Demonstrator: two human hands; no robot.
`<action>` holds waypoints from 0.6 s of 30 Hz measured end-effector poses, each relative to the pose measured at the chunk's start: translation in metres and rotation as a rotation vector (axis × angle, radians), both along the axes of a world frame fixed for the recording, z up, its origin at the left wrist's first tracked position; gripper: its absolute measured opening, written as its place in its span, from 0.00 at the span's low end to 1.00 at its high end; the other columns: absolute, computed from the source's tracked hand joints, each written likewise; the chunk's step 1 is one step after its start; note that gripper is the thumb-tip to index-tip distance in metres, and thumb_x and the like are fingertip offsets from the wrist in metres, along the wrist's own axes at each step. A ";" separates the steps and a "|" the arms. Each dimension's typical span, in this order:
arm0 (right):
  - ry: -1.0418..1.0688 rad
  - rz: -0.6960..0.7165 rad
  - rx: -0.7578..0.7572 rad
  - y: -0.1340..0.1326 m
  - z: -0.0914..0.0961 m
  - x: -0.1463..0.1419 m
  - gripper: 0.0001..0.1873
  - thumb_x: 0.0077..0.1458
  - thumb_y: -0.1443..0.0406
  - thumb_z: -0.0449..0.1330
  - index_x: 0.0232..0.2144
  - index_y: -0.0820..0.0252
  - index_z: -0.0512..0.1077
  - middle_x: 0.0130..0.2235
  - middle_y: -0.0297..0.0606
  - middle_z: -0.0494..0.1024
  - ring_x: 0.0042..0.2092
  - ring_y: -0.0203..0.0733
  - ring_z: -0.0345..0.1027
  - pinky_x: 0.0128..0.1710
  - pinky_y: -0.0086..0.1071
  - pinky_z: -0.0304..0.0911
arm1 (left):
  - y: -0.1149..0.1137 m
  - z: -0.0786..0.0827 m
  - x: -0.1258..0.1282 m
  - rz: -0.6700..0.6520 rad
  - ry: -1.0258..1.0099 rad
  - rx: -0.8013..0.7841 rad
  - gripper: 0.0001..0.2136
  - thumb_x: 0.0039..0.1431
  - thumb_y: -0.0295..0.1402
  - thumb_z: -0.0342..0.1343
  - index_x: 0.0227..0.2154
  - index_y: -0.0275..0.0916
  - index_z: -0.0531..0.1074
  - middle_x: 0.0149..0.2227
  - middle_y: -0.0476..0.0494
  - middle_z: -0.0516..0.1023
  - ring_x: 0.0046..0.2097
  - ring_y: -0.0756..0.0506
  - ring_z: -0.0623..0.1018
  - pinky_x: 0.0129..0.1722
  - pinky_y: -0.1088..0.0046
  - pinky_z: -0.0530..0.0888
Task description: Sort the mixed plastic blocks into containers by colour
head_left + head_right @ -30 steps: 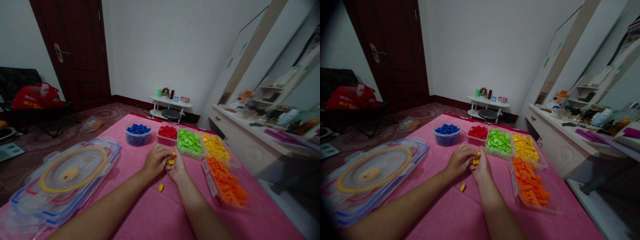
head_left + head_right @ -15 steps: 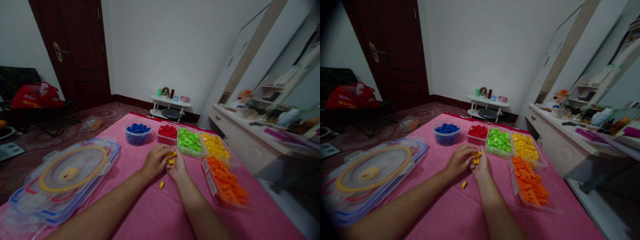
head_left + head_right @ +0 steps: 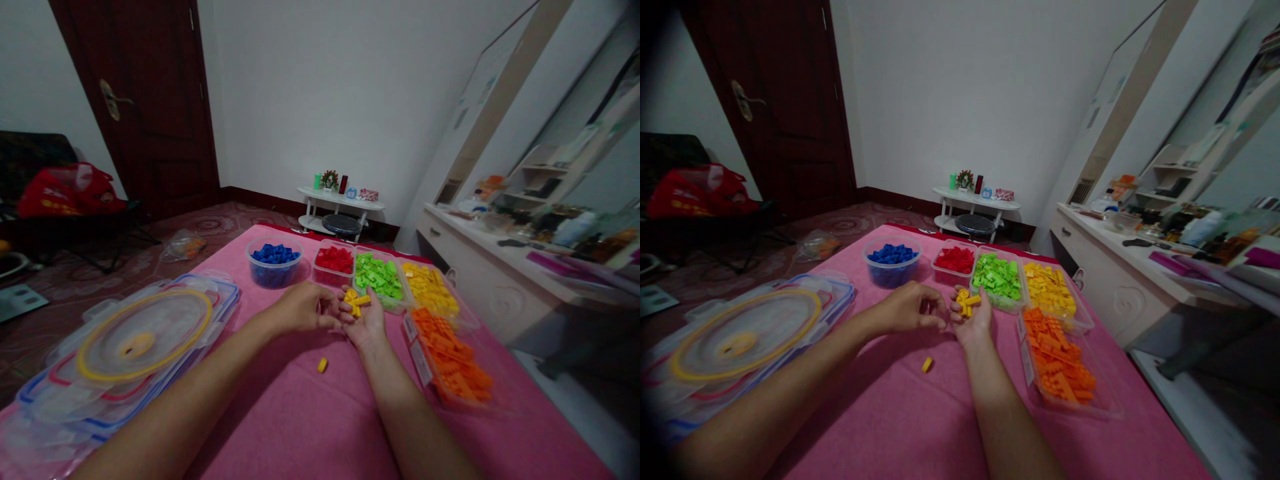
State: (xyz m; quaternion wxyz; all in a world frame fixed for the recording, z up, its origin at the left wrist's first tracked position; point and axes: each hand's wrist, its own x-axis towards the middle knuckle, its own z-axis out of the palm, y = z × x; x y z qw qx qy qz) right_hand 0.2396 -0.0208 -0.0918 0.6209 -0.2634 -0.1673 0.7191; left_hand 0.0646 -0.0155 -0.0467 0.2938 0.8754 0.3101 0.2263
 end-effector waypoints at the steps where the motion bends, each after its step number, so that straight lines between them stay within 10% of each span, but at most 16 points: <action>1: 0.030 -0.011 -0.021 0.000 0.001 0.002 0.24 0.61 0.53 0.42 0.31 0.64 0.68 0.24 0.38 0.71 0.18 0.29 0.58 0.12 0.19 0.50 | -0.003 0.003 -0.002 -0.090 0.109 -0.100 0.11 0.46 0.35 0.64 0.32 0.38 0.76 0.27 0.50 0.77 0.26 0.52 0.72 0.26 0.80 0.64; 4: 0.071 -0.022 -0.064 0.000 0.002 0.005 0.25 0.61 0.52 0.41 0.32 0.65 0.69 0.24 0.39 0.71 0.18 0.30 0.57 0.12 0.20 0.50 | -0.013 0.001 0.000 -0.233 0.364 -0.223 0.12 0.39 0.31 0.66 0.31 0.38 0.74 0.25 0.52 0.77 0.25 0.52 0.71 0.23 0.81 0.62; 10: 0.047 -0.011 -0.054 0.000 0.001 0.002 0.24 0.61 0.52 0.41 0.32 0.63 0.68 0.24 0.39 0.71 0.19 0.31 0.59 0.13 0.20 0.52 | -0.012 -0.014 0.009 -0.102 0.415 -0.084 0.06 0.47 0.24 0.53 0.25 0.38 0.74 0.23 0.52 0.75 0.25 0.53 0.69 0.24 0.80 0.61; 18: 0.005 -0.067 -0.085 -0.001 0.007 0.002 0.24 0.61 0.52 0.42 0.32 0.63 0.68 0.23 0.37 0.71 0.18 0.31 0.58 0.12 0.21 0.50 | -0.019 -0.021 0.021 -0.072 0.251 -0.005 0.16 0.49 0.47 0.58 0.30 0.38 0.73 0.24 0.51 0.73 0.25 0.53 0.67 0.24 0.78 0.60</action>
